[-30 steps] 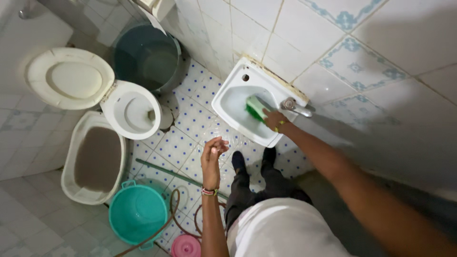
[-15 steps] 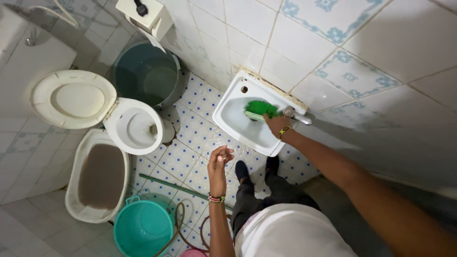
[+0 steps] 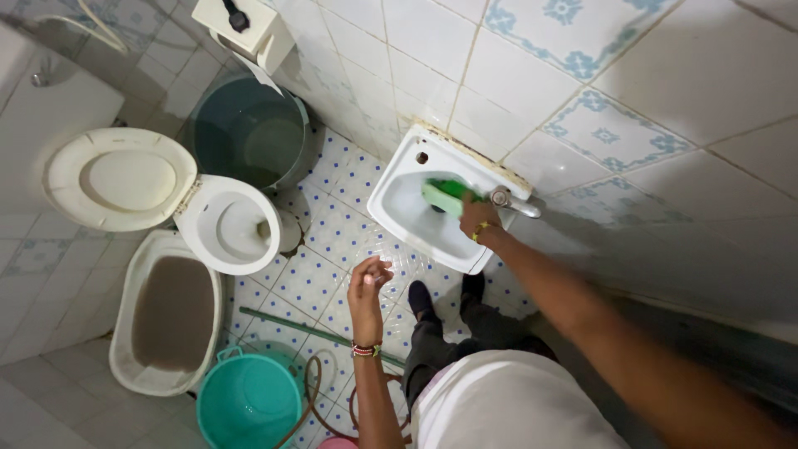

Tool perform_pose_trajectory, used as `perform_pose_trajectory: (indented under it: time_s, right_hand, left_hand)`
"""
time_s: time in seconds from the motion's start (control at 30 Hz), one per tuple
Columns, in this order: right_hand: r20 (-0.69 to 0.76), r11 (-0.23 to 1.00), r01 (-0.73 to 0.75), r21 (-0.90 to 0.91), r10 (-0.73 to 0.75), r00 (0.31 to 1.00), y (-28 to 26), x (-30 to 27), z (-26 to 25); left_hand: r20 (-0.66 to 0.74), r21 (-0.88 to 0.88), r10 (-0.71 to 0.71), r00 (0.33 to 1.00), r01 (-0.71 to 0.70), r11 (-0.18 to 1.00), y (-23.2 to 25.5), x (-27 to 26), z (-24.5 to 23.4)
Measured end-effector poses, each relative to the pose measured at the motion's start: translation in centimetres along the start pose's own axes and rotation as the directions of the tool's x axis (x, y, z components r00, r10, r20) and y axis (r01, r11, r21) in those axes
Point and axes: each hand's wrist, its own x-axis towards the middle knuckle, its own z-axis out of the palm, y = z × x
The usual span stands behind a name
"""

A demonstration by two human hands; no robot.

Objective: The person scrubs the interior of a small sink using a green brush.

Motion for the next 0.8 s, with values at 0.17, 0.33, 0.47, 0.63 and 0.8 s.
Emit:
perform_pose_trajectory:
  time_s: [0.17,0.33,0.47,0.63,0.8]
  right_hand:
    - [0.046,0.816,-0.363,0.449,0.385,0.922,-0.5,-5.1,1.5]
    - [0.169,0.614,-0.44,0.655,0.449,0.877,-2.8,-6.6,-1.6]
    - [0.023,0.979,-0.17,0.114,0.168,0.985,-2.3,-4.0,-4.0]
    - [0.047,0.993,-0.079,-0.093,0.083,0.995,0.2,-1.4,-4.7]
    - [0.106,0.98,-0.183,0.074,0.175,0.979,0.4,-2.0,-3.1]
  left_hand:
    - [-0.016,-0.044,0.027,1.0,-0.027,0.999,-0.2,0.0,-0.6]
    - [0.011,-0.04,0.002,1.0,-0.001,0.999,-0.1,0.2,0.0]
    - [0.042,-0.005,0.001,0.999,0.0,1.0,0.3,0.4,0.4]
    - [0.025,-0.039,0.013,1.0,-0.012,0.999,0.3,-0.3,0.1]
    - [-0.005,-0.003,-0.029,1.0,0.029,1.0,-0.3,-0.7,0.4]
